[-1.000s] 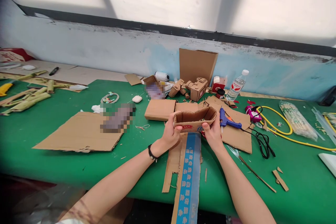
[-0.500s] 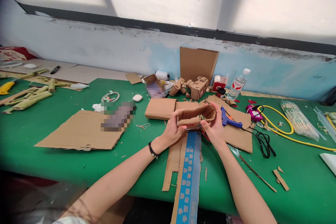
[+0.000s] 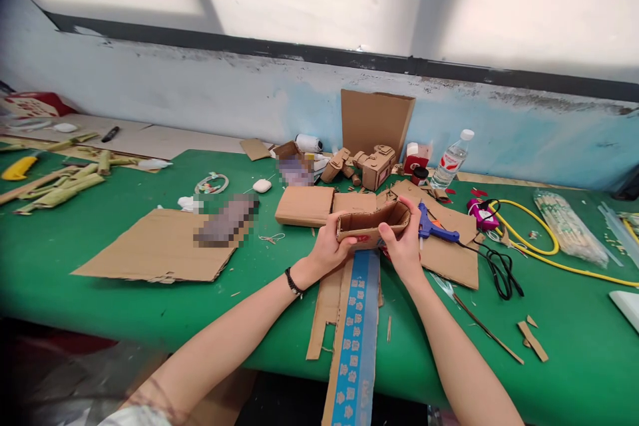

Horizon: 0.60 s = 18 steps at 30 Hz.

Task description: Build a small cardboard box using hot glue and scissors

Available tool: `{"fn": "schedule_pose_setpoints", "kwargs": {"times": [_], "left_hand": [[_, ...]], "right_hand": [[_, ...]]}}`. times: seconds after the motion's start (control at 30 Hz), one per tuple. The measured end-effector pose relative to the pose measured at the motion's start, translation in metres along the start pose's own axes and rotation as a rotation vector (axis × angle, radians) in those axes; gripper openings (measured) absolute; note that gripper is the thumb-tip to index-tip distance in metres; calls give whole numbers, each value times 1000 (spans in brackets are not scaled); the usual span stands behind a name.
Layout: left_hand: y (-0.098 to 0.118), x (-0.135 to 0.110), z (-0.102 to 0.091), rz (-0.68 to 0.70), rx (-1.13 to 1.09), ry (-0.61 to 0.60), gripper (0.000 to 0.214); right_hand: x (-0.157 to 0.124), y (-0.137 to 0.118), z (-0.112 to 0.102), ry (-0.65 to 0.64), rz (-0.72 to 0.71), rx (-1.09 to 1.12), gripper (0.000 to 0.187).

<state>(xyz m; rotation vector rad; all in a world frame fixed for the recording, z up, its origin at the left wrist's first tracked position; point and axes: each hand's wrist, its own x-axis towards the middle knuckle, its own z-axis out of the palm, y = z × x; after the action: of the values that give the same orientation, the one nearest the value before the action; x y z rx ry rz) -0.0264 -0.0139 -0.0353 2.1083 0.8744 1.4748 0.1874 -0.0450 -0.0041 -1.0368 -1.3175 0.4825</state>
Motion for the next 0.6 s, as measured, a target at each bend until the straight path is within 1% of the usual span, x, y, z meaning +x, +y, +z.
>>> {"fn": "schedule_pose_setpoints", "kwargs": {"times": [0.1, 0.17, 0.3, 0.37, 0.47, 0.53, 0.6], "left_hand": [[0, 3, 0, -41, -1, 8, 81], [0, 4, -1, -76, -7, 5, 80], [0, 5, -4, -108, -15, 7, 78], [0, 5, -5, -125, -10, 0, 78], [-1, 7, -7, -125, 7, -9, 75], [-1, 7, -8, -91, 12, -15, 74], [-2, 7, -8, -53, 12, -27, 75]], "right_hand": [[-1, 3, 0, 48, -18, -85, 75], [-1, 5, 0, 50, -32, -103, 76], [-1, 7, -1, 5, -43, -136, 68], [2, 6, -6, -45, -63, -176, 62], [11, 3, -16, -135, -172, -254, 55], [15, 0, -23, -170, -262, -318, 54], [18, -2, -27, -191, -320, -374, 53]]}}
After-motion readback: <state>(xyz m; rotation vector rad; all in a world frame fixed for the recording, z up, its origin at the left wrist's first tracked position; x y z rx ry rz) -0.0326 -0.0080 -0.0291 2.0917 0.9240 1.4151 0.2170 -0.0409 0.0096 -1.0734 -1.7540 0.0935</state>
